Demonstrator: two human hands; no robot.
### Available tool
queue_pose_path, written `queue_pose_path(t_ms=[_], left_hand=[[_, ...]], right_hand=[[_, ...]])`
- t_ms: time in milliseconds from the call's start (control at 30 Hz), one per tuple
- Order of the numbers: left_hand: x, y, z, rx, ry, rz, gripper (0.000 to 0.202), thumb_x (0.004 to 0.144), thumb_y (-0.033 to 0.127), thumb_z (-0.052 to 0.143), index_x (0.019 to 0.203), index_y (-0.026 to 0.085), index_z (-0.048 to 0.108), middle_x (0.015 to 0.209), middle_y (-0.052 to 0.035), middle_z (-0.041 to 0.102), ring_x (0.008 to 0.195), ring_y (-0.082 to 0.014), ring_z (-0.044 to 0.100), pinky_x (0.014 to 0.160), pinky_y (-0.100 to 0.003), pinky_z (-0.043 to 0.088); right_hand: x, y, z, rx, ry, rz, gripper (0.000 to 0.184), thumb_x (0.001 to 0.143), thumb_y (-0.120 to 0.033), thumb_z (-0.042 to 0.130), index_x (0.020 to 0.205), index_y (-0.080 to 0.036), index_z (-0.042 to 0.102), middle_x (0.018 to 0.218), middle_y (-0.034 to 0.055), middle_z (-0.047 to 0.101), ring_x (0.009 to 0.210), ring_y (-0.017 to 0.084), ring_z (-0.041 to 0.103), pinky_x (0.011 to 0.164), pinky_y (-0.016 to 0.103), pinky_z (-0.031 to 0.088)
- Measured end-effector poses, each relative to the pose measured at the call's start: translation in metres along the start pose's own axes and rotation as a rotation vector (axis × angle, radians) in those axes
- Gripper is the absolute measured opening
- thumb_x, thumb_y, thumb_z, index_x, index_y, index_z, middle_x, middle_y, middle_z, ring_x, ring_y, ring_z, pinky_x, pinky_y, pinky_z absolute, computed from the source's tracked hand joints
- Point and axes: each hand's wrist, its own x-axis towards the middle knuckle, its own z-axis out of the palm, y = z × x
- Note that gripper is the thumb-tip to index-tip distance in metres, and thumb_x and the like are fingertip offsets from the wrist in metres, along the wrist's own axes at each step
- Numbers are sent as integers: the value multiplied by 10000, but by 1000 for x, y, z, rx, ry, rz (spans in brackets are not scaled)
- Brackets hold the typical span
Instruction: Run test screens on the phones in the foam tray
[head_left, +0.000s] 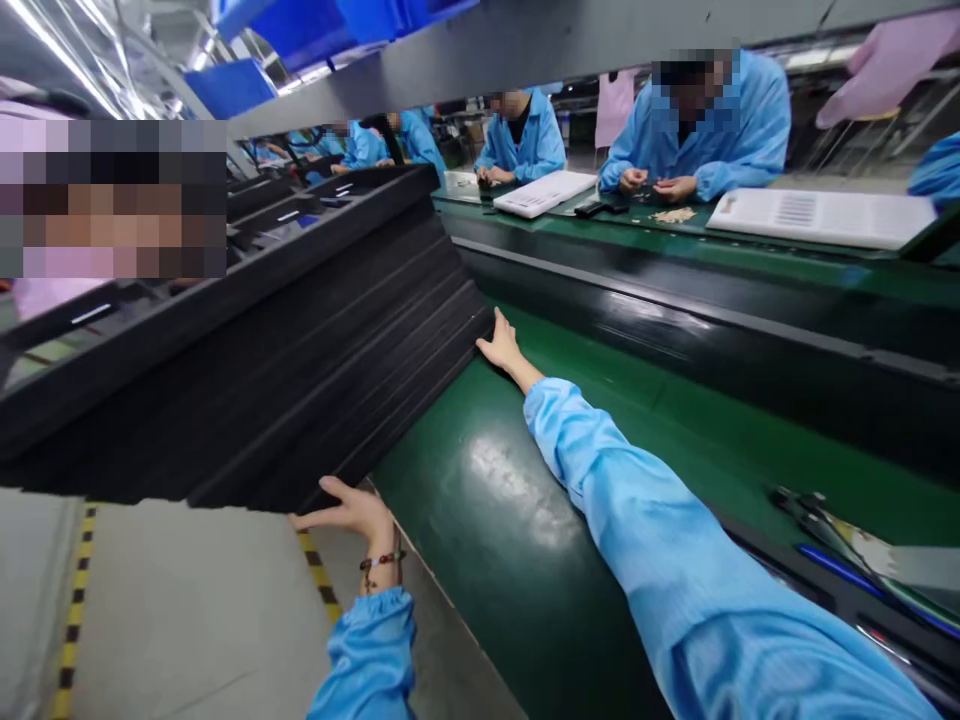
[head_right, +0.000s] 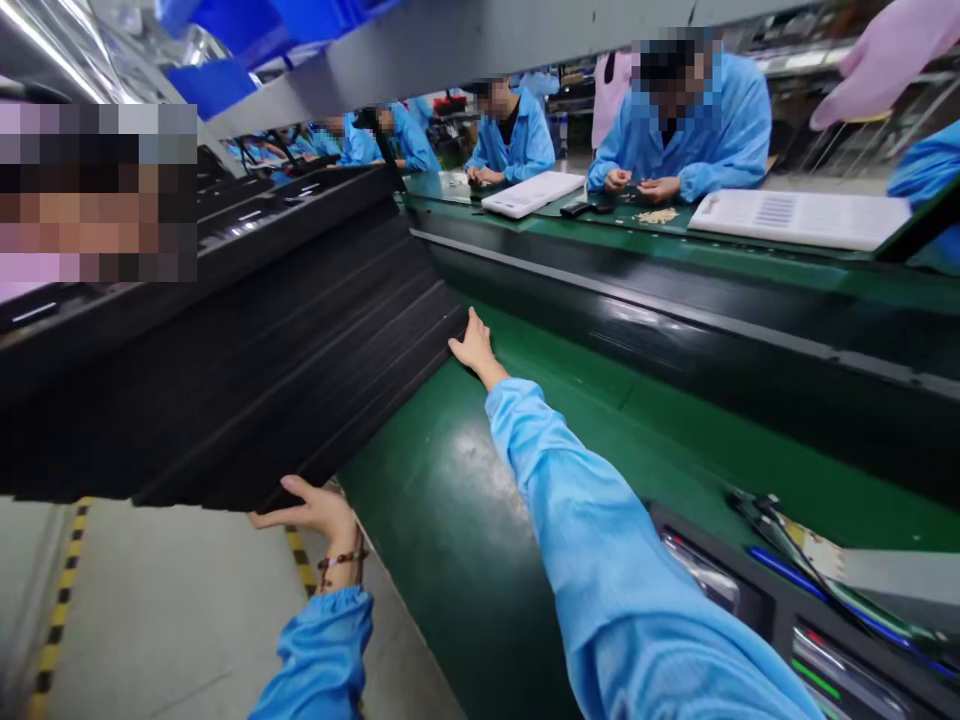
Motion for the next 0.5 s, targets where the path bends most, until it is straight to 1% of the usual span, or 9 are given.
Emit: queue_pose_path(t_ms=[33,67,133,167,233,300,367,433,500], left_hand=[[1,-4,1,9,16,13,787,1137,501,453,1716,145,56,1793,-294,244,1701,-333,370,1439,-535,275],[2,-6,1,16,33,27,772,1138,503,472,1728,158,113,1790,-272,281,1677,-338,409,1423,-559,315],[6,-9,0,25,75,49,713,1124,509,560,1716,197,315,1772,-219,380,1612,-367,485,1357,-642,409],[7,-9,0,28,95,58,667,1106,505,620,1674,211,431,1741,-196,448,1564,-375,530,1305,-663,465],[12,-7,-3,34,111,68,578,1065,482,721,1562,215,593,1636,-161,578,1454,-358,619,1204,-635,560],[17,-2,-8,41,97,68,524,1055,458,746,1499,200,640,1545,-148,645,1359,-322,677,1137,-579,613],[23,5,-16,45,73,62,500,1059,453,743,1476,193,649,1500,-143,670,1307,-303,701,1099,-550,635],[28,14,-26,47,43,57,492,1057,452,746,1464,192,655,1480,-139,679,1289,-297,709,1082,-536,644],[30,25,-35,45,-13,59,491,1054,452,751,1461,194,657,1478,-137,679,1291,-298,708,1081,-533,644]], right_hand=[[8,0,6,12,14,16,504,1072,-448,762,1501,-207,653,1552,133,651,1352,312,688,1128,568,621],[14,1,10,24,24,30,509,1071,-449,762,1506,-208,651,1561,134,646,1364,316,682,1138,574,615],[21,0,13,46,33,50,511,1071,-452,762,1506,-209,651,1561,134,647,1366,317,682,1142,577,612],[21,0,11,55,35,57,507,1072,-454,761,1502,-207,653,1552,133,653,1357,314,686,1136,572,615],[15,-3,6,61,38,75,495,1074,-456,759,1488,-204,660,1528,130,667,1331,305,699,1118,558,627],[3,-5,-2,59,42,95,486,1075,-456,758,1478,-201,665,1511,128,675,1312,298,707,1102,547,635],[-13,-7,-10,58,43,109,483,1075,-457,757,1475,-200,666,1505,127,678,1304,295,710,1095,542,639],[-32,-8,-20,63,39,123,480,1076,-457,757,1471,-199,668,1499,126,681,1297,293,713,1090,538,642],[-50,-9,-32,73,36,145,478,1076,-459,756,1467,-198,670,1493,126,684,1292,291,715,1086,535,643]])
